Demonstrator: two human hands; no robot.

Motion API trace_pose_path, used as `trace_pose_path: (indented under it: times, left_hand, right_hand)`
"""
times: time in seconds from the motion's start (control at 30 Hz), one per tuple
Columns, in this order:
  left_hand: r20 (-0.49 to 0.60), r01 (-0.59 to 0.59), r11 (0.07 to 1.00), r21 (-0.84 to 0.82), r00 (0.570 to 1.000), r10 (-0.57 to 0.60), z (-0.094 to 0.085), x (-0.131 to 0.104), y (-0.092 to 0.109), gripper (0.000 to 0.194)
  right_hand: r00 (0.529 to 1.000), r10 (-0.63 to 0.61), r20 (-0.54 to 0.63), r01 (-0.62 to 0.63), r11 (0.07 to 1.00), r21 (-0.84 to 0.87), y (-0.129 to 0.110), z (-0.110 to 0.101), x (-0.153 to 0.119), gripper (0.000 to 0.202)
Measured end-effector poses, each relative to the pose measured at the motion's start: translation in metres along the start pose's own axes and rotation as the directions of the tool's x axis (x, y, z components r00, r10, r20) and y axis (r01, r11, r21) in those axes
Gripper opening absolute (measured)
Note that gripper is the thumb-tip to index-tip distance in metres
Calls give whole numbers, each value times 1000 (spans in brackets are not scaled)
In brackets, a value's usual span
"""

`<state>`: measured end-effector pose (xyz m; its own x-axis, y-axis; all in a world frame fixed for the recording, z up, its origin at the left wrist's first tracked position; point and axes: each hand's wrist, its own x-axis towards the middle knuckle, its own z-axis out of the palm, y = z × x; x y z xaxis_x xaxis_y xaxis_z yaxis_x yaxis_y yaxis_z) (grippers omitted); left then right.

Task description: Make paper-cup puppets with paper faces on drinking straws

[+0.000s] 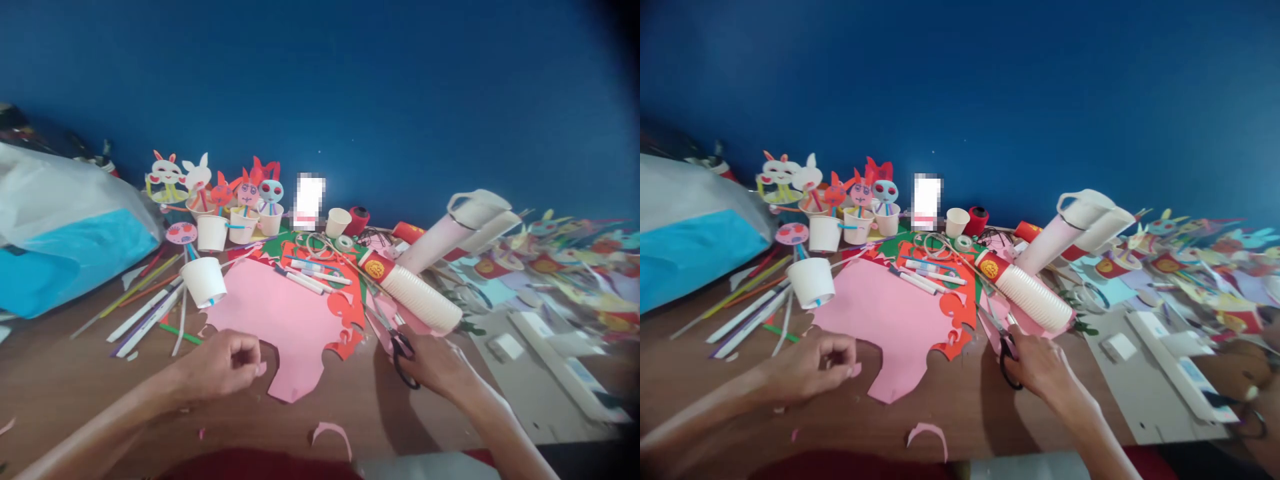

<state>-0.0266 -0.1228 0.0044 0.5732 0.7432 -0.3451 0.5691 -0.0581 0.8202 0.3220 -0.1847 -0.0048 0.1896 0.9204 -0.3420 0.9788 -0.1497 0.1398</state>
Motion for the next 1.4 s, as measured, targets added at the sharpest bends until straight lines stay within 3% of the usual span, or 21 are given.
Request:
trace_pose_path:
  times: [0.13, 0.27, 0.33, 0.57, 0.73, 0.87, 0.93, 1.0, 1.1, 1.2, 1.3, 1.4]
  left_hand:
    - [-58, 16, 964, 265, 998, -1, 9, -8, -13, 23]
    - [-170, 120, 869, 479, 985, -42, 17, -4, -22, 38]
    - [-184, 131, 845, 518, 982, -40, 25, -2, -21, 42]
    - [-176, 80, 787, 612, 984, 37, 54, 5, -13, 25]
    - [-162, 38, 818, 573, 984, 68, 56, 4, -12, 16]
    - [-259, 83, 913, 399, 965, 26, 49, 6, -13, 14]
    - [-259, 90, 980, 177, 965, -42, 46, 9, -15, 14]
    - [-224, 97, 985, -143, 966, -128, 45, 14, -15, 18]
    - [-87, 143, 789, -598, 967, -241, 50, 21, -12, 27]
    - [32, 181, 587, -789, 967, -254, 54, 28, -7, 19]
    - [34, 161, 546, -822, 972, -234, 47, 32, 3, 12]
    - [27, 141, 556, -819, 978, -208, 29, 31, 22, 10]
  right_hand:
    - [1000, -27, -10, 27, 999, -40, -8, -2, 9, 30]
    - [999, -26, -22, 26, 999, -41, -14, -9, 14, 28]
    - [1000, -16, -18, 16, 1000, 3, -10, -13, 13, 27]
    - [994, -104, -18, 105, 955, 279, 21, -23, -8, 28]
    - [977, -212, -27, 204, 885, 418, 9, -39, -14, 37]
    - [928, -365, -70, 336, 744, 577, -20, -58, 2, 46]
    - [910, -382, -159, 397, 694, 601, -33, -67, 17, 47]
    - [880, -392, -269, 472, 648, 598, -46, -73, 37, 47]
    - [840, -413, -351, 541, 604, 585, -61, -79, 69, 45]
    - [818, -436, -374, 572, 558, 601, -72, -78, 95, 46]
    - [812, -467, -350, 571, 513, 640, -74, -74, 109, 47]
    - [822, -474, -314, 545, 497, 676, -69, -67, 116, 45]
